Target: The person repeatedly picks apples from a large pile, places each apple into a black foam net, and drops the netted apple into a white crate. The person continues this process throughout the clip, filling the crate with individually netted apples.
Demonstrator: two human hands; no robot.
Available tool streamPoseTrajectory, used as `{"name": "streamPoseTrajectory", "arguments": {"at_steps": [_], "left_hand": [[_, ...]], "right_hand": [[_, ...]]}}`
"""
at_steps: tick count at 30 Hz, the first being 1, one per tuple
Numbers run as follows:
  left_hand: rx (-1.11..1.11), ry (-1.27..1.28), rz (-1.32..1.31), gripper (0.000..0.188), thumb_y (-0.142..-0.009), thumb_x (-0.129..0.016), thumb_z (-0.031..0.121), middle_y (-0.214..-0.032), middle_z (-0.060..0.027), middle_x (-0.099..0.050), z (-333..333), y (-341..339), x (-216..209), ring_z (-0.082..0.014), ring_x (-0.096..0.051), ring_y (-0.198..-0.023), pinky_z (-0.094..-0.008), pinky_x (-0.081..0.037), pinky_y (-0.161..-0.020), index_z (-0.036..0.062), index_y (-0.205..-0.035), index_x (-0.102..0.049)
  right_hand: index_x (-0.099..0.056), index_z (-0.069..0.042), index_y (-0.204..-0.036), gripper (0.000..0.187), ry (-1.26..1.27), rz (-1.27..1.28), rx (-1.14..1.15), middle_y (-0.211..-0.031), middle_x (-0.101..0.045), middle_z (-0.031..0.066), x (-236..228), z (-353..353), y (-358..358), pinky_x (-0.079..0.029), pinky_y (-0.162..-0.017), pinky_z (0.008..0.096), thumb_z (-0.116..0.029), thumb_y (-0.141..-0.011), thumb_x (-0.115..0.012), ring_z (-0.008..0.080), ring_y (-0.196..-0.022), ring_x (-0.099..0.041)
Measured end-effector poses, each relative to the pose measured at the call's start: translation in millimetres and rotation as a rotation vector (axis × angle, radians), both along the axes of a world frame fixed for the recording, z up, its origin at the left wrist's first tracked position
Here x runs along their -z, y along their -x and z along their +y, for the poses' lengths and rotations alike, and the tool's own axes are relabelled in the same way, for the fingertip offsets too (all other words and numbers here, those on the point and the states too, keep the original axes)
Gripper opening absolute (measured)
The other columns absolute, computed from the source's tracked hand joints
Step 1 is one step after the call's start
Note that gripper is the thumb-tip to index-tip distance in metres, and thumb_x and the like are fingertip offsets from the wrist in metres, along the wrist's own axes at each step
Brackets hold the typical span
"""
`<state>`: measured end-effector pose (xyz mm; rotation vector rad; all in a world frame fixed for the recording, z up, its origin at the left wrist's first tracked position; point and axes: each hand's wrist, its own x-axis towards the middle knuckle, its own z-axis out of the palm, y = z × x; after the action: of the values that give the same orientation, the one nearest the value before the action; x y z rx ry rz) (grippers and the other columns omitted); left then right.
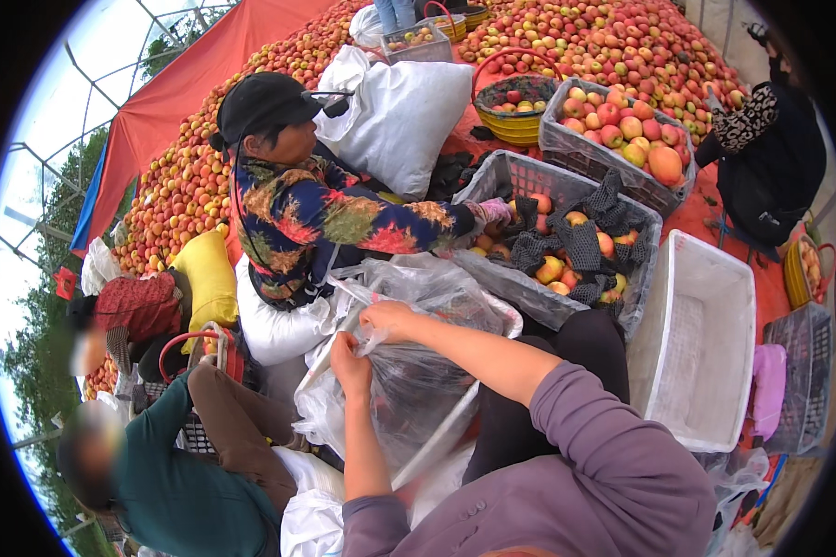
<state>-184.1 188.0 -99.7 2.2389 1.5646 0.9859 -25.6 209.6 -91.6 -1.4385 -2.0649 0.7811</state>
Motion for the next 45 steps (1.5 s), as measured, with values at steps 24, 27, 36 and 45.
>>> {"name": "streamPoseTrajectory", "arguments": {"at_steps": [24, 27, 36, 45], "left_hand": [[0.187, -0.125, 0.508, 0.018, -0.069, -0.064, 0.015, -0.101, -0.0042, -0.054, -54.6, 49.8, -23.4, -0.0232, -0.051, -0.103, -0.0371, -0.040, -0.084, 0.0078, -0.085, -0.058], [-0.325, -0.267, 0.010, 0.069, -0.066, -0.078, 0.028, -0.127, -0.0180, -0.042, -66.7, 93.4, -65.9, -0.0347, -0.038, -0.120, -0.0425, -0.031, -0.100, 0.0041, -0.123, -0.048], [-0.546, 0.874, -0.921, 0.061, -0.068, -0.077, 0.011, -0.097, -0.0087, -0.061, -78.3, 189.0, 28.2, -0.0175, -0.060, -0.079, -0.0293, -0.047, -0.074, -0.0002, -0.121, -0.048], [0.043, -0.305, -0.708, 0.019, -0.068, -0.052, -0.016, -0.063, 0.0027, -0.043, -86.1, 124.7, -180.2, -0.0034, -0.035, -0.058, -0.0180, -0.024, -0.054, 0.0029, -0.065, -0.051]], "right_hand": [[-0.058, -0.006, -0.092, 0.022, -0.283, -0.039, 0.005, -0.099, -0.061, 0.0111, 11.3, 11.8, 16.3, -0.046, -0.080, 0.0382, -0.012, -0.072, -0.066, 0.0284, -0.094, -0.059], [-0.047, 0.000, -0.111, 0.055, -0.634, -0.114, 0.388, -0.107, -0.058, 0.0142, 11.1, 20.0, 0.5, -0.046, -0.082, 0.0377, -0.018, -0.067, -0.073, 0.0282, -0.095, -0.058], [-0.060, -0.004, -0.076, 0.008, 0.066, 0.715, -0.140, -0.080, -0.059, 0.0007, -91.0, -16.6, -4.2, -0.044, -0.070, 0.0290, -0.006, -0.070, -0.065, 0.0157, -0.074, -0.058], [-0.047, -0.005, -0.082, 0.015, -0.400, 0.938, -0.153, -0.098, -0.059, 0.0083, -173.5, -85.1, -55.2, -0.044, -0.074, 0.0227, 0.007, -0.079, -0.055, 0.0114, -0.080, -0.054]]}}
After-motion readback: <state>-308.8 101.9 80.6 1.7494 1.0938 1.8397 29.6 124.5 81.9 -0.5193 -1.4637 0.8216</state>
